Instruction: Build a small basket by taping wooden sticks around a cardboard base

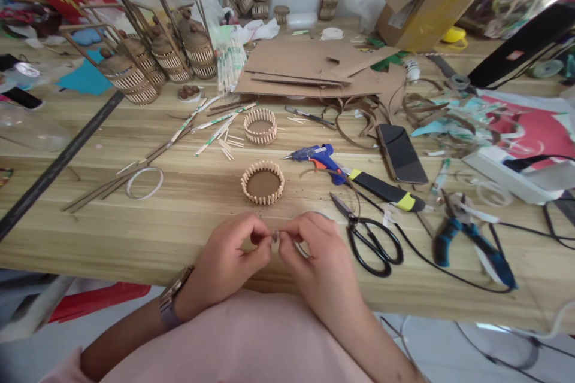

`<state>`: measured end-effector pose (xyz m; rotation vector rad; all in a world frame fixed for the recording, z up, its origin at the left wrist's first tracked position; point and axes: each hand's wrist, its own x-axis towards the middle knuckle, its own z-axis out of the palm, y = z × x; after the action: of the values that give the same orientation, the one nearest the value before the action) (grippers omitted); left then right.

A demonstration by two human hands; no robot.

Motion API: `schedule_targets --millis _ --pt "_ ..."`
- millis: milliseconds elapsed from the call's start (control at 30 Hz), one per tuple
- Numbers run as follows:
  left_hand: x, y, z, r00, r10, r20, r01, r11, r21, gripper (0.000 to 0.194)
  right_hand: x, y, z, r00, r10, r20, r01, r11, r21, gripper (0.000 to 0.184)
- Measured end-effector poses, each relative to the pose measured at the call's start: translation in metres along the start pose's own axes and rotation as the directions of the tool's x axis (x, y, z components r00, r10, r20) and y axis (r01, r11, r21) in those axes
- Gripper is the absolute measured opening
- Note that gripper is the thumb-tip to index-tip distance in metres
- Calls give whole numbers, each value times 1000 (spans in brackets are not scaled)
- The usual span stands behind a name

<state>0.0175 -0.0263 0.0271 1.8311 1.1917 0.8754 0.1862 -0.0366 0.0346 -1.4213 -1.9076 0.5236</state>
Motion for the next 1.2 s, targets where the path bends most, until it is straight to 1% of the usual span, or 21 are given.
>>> schedule_targets --millis 67,133,200,267,333,400,467,533,600,733,800,833,867,933,967,1000,1067,1200 --pt "-1 0 0 996 -82 -36 76 988 -134 8 0 2 0 997 52 -55 -52 999 3 18" --pt "-2 -1 1 981 -184 -68 156 942 -297 7 0 7 -1 988 100 -115 -103 994 -20 17" --pt "-1 -3 2 956 -277 -101 204 870 -449 8 0 19 -5 973 155 -171 -169 983 -70 18" --pt "1 -5 3 924 -358 -137 220 788 -575 9 -2 35 -10 951 206 -232 -243 959 -145 18" --pt "4 -9 4 892 -428 -144 229 704 -672 8 -5 55 -17 934 216 -284 -293 918 -266 22" --pt "6 -12 4 868 -483 -114 253 628 -736 9 -10 72 -24 939 192 -286 -308 839 -447 31" --pt "7 -14 5 844 -533 -63 293 556 -778 11 -14 83 -30 943 170 -285 -313 739 -597 32" --pt "8 -16 5 815 -579 -6 336 481 -810 13 -17 87 -36 936 135 -325 -328 669 -667 25" --pt "9 -16 6 796 -604 40 359 419 -834 15 -18 86 -40 923 72 -378 -326 665 -672 22" --pt "11 -17 7 783 -617 77 377 373 -848 20 -12 73 -41 924 -39 -380 -236 726 -646 18" --pt "11 -17 8 772 -630 91 392 357 -848 21 -8 64 -35 925 -132 -355 -144 744 -652 11" --pt "11 -17 8 766 -636 97 397 349 -849 21 -7 59 -30 924 -204 -323 -61 755 -653 7" --pt "11 -17 8 761 -641 104 402 340 -850 21 -6 54 -25 918 -287 -274 47 764 -644 2" --pt "11 -16 8 752 -648 116 410 323 -853 22 -4 43 -13 880 -445 -167 275 763 -585 10" --pt "11 -16 8 750 -649 124 414 316 -853 23 -4 38 -7 857 -500 -128 360 756 -546 14" --pt "11 -16 8 751 -646 133 419 311 -853 23 -4 34 -2 838 -535 -105 415 751 -513 17" --pt "10 -16 9 762 -630 149 428 318 -846 23 -3 28 8 824 -560 -85 460 749 -477 18" --pt "9 -18 10 788 -591 169 442 353 -824 22 0 25 14 827 -558 -60 469 746 -473 14"
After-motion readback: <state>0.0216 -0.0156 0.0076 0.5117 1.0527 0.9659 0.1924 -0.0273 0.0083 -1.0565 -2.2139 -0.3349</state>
